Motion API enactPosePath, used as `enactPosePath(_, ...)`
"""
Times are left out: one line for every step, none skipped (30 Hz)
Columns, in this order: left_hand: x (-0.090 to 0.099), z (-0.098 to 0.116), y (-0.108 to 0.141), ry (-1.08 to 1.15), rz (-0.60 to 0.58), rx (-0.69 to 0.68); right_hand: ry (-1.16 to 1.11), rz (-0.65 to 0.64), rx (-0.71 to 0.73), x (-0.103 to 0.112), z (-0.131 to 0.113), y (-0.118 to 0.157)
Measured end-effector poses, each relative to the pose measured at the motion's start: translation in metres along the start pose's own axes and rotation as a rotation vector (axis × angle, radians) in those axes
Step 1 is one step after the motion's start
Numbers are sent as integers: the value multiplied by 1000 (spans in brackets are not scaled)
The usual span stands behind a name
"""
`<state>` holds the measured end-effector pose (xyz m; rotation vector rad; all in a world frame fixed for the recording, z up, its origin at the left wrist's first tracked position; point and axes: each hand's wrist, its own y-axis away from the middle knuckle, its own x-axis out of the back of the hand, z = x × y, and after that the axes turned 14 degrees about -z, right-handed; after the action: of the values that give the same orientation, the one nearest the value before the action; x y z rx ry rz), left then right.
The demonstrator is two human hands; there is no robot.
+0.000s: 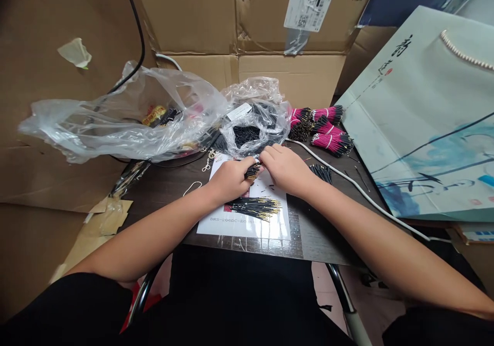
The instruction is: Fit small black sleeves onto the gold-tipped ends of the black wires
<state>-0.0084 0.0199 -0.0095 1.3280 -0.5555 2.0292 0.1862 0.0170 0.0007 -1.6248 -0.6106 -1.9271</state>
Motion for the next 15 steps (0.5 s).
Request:
enactPosePath(0, 0, 0, 9, 9, 19, -42, 29, -35, 2, -4, 7)
enactPosePath(0, 0, 0, 21, 9, 22, -80, 63, -68, 4, -7, 13)
enactPosePath(0, 1, 0, 33, -2, 5, -103, 93, -92, 4, -11, 19)
enactPosePath(0, 2, 1, 44, -23, -26, -119, 103, -99, 3, -15, 24)
enactPosePath(0, 3, 2, 54, -46, -61, -123, 114, -100, 1, -18, 28)
enactPosePath(0, 5, 2, 62, -68, -90, -120, 119, -93, -1, -21, 30)
enactPosePath(0, 6, 3, 70, -85, -106, -117, 124, -82, -3, -22, 32)
enactPosePath(-1, 7, 3, 77, -93, -110, -116, 133, -70, -5, -23, 33)
enactPosePath(-1, 8, 4, 86, -97, -109, -128, 145, -60, -6, -23, 34)
enactPosePath(-1, 8, 4, 96, -99, -108, -157, 163, -54, -8, -23, 34)
enactPosePath(-2, 8, 4, 105, -100, -108, -206, 185, -51, -9, -23, 34)
enactPosePath(-2, 8, 4, 109, -101, -110, -273, 208, -52, -9, -22, 34)
enactPosePath(-3, 8, 4, 102, -96, -112, -351, 230, -55, -9, -22, 35)
enactPosePath(-3, 7, 4, 88, -87, -114, -431, 249, -58, -10, -21, 35)
enactPosePath(-4, 7, 3, 71, -75, -117, -502, 264, -62, -10, -20, 36)
